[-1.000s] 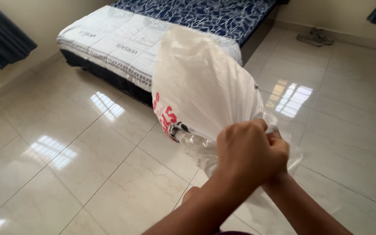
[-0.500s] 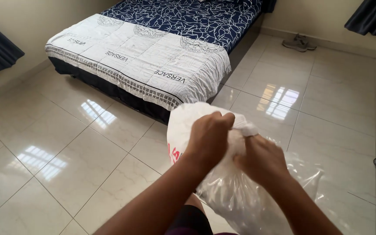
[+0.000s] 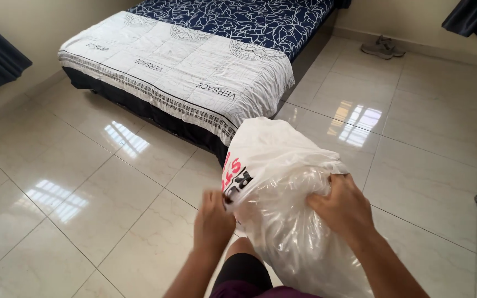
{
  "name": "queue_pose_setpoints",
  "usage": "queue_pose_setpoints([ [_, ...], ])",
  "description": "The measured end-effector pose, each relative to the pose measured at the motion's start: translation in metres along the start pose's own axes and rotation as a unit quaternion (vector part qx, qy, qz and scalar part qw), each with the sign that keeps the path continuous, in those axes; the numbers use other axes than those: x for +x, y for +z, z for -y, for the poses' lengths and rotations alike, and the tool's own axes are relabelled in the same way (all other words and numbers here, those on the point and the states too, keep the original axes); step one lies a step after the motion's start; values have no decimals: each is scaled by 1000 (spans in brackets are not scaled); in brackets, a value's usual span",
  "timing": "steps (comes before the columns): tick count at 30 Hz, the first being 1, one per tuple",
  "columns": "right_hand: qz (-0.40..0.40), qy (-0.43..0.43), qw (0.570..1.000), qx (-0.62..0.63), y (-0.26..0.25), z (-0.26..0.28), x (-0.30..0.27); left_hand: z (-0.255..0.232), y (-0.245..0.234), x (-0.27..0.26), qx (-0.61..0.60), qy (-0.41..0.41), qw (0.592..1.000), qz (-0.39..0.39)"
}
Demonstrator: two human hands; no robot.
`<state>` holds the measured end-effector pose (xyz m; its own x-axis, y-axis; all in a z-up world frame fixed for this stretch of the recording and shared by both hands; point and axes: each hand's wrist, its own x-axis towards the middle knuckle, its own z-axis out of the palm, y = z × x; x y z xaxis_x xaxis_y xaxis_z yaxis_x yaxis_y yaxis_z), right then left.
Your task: Unpacking items from plastic bags and picking up a broom and shoes in a bedroom.
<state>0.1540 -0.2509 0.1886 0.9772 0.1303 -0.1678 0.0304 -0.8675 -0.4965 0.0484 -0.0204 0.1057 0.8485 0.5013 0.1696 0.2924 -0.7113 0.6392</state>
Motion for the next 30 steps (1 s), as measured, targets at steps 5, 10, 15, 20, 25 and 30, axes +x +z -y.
queue_pose_setpoints([
  [5,19,34,999,14,7,5,5,-20,32,-58,-108,-81,987,88],
  [10,16,-50,998,-44,58,-6,24,-76,-4,-48,-175,126,942,258],
  [15,30,-141,988,-61,57,1,11,-87,-20,0,-159,171,972,-28],
  [20,19,-166,985,-32,56,16,-9,-89,-4,6,-41,229,972,30],
  [25,4,-188,982,-25,53,16,-12,-93,2,12,-18,167,985,44],
  [30,57,-210,974,-64,46,22,-22,-75,16,35,137,205,964,96],
])
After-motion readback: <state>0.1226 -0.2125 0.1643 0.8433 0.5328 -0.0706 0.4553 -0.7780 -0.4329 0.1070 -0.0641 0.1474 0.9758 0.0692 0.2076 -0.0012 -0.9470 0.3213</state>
